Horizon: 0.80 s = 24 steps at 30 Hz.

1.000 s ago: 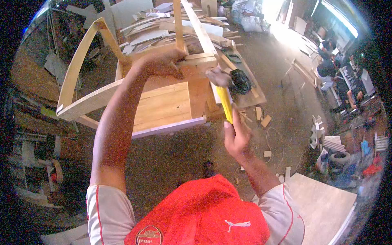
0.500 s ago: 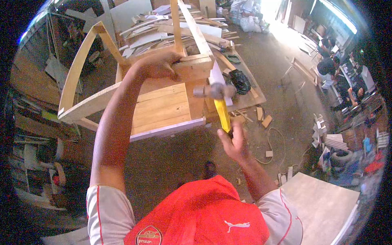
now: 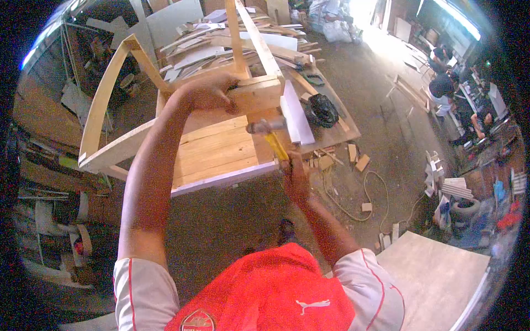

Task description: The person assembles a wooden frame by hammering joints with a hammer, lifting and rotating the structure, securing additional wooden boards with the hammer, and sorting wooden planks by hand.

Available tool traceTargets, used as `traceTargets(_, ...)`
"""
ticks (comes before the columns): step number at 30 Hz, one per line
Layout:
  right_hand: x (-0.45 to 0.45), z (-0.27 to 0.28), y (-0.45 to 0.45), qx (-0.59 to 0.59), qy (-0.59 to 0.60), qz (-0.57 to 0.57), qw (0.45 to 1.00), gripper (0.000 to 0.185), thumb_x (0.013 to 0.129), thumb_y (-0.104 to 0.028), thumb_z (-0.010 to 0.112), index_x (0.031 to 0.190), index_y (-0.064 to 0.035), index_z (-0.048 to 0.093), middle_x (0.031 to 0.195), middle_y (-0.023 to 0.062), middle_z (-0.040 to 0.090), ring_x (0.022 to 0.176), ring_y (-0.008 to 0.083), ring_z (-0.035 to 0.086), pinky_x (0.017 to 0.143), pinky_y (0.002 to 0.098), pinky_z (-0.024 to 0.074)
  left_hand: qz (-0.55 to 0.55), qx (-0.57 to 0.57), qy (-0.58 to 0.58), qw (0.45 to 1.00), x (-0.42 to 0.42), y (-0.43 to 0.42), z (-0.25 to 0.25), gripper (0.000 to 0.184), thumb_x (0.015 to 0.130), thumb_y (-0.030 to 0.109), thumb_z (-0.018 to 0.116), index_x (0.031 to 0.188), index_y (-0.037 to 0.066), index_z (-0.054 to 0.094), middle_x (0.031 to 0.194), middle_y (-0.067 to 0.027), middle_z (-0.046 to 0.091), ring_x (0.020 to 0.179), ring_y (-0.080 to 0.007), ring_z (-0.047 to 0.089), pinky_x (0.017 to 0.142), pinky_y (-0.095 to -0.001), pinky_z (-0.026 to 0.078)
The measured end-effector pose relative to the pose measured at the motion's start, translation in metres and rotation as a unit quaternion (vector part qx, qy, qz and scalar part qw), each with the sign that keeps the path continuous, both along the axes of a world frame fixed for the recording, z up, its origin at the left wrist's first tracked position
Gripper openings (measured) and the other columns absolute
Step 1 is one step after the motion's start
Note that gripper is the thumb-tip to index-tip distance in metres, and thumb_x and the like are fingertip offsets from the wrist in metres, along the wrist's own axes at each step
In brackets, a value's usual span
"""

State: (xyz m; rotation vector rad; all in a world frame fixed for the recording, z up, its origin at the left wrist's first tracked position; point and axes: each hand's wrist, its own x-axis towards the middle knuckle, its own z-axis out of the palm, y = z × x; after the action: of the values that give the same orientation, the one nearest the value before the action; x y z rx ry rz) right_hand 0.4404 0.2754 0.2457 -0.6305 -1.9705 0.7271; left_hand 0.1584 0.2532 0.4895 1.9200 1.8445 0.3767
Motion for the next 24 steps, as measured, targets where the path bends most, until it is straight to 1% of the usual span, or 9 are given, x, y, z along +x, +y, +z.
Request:
traceTargets(2,-0.016,-0.001,-0.002,0.028,0.010,-0.033,0.999,0.030,0.099,-0.022,0.059,0.122,-0.0032,0.051,0.090,0.0234,0.065,0.079,0.0415,0.067,0.067,0.0465,0.0529,-0.001,-0.010,-0.013,1.000,-0.002,0.001,-0.002,0.052,0.064,0.014,0.082,0.111,0.000,0.068,0.097,-0.0138,0.073,0.090,-0.0264,0.068,0.084,-0.0372,0.051)
traceTargets(4,-0.023,-0.010,-0.004,0.015,0.024,-0.013,1.000,0.029,0.099,-0.022,0.060,0.119,-0.0031,0.052,0.090,0.0222,0.066,0.078,0.0411,0.068,0.066,0.0473,0.0532,0.002,-0.016,-0.023,1.000,-0.001,0.001,-0.003,0.052,0.064,0.014,0.082,0.111,0.000,0.068,0.097,-0.0148,0.073,0.090,-0.0274,0.068,0.084,-0.0375,0.051)
traceTargets(8,-0.032,0.002,-0.015,0.028,0.100,-0.019,0.994,0.028,0.097,-0.019,0.063,0.117,-0.0046,0.050,0.086,0.0212,0.067,0.076,0.0421,0.069,0.065,0.0480,0.0539,0.014,0.000,0.028,1.000,0.009,-0.005,0.005,0.052,0.064,0.013,0.081,0.112,-0.001,0.067,0.100,-0.0171,0.073,0.093,-0.0291,0.068,0.086,-0.0380,0.051)
traceTargets(10,-0.031,-0.013,-0.010,0.049,0.075,-0.018,0.996,0.029,0.096,-0.017,0.063,0.118,-0.0040,0.050,0.085,0.0213,0.067,0.073,0.0428,0.068,0.063,0.0481,0.0534,0.013,0.014,0.050,0.999,0.008,-0.003,0.001,0.052,0.064,0.013,0.081,0.113,-0.001,0.067,0.103,-0.0181,0.073,0.094,-0.0294,0.068,0.087,-0.0381,0.051)
traceTargets(13,-0.035,-0.029,-0.006,0.044,0.046,-0.013,0.998,0.030,0.096,-0.015,0.062,0.120,-0.0026,0.049,0.083,0.0217,0.066,0.070,0.0441,0.067,0.058,0.0483,0.0525,-0.013,0.020,0.006,1.000,-0.002,0.000,-0.009,0.053,0.064,0.012,0.081,0.113,0.000,0.066,0.104,-0.0194,0.072,0.096,-0.0299,0.068,0.087,-0.0385,0.051)
traceTargets(16,-0.048,-0.019,-0.003,0.065,0.065,-0.027,0.995,0.029,0.097,-0.013,0.060,0.120,-0.0011,0.049,0.081,0.0223,0.066,0.068,0.0453,0.066,0.056,0.0485,0.0512,-0.011,-0.006,0.005,1.000,0.003,-0.005,0.002,0.053,0.064,0.014,0.076,0.114,-0.002,0.066,0.104,-0.0111,0.072,0.097,-0.0202,0.064,0.090,-0.0342,0.050)
traceTargets(19,-0.061,-0.010,-0.005,0.064,0.066,-0.046,0.995,0.027,0.097,-0.013,0.059,0.119,-0.0008,0.048,0.080,0.0226,0.065,0.067,0.0460,0.065,0.055,0.0485,0.0509,0.013,0.001,0.043,0.999,0.010,-0.008,0.007,0.050,0.065,0.011,0.081,0.112,0.000,0.066,0.100,-0.0172,0.073,0.093,-0.0276,0.068,0.085,-0.0371,0.051)
traceTargets(22,-0.068,-0.010,-0.010,0.036,0.093,-0.058,0.993,0.025,0.097,-0.013,0.059,0.117,-0.0004,0.049,0.079,0.0230,0.065,0.067,0.0464,0.065,0.056,0.0486,0.0511,-0.045,0.015,-0.054,0.997,-0.003,-0.002,-0.004,0.047,0.067,0.010,0.079,0.111,0.000,0.067,0.097,-0.0161,0.073,0.090,-0.0266,0.068,0.083,-0.0365,0.051)
traceTargets(24,-0.063,-0.009,-0.017,0.028,0.099,-0.078,0.992,0.024,0.098,-0.013,0.058,0.116,0.0001,0.050,0.079,0.0234,0.064,0.067,0.0464,0.065,0.056,0.0483,0.0512,-0.031,0.006,-0.035,0.999,-0.005,0.000,-0.008,0.045,0.066,0.011,0.079,0.109,0.000,0.068,0.095,-0.0157,0.073,0.088,-0.0262,0.068,0.081,-0.0366,0.051)
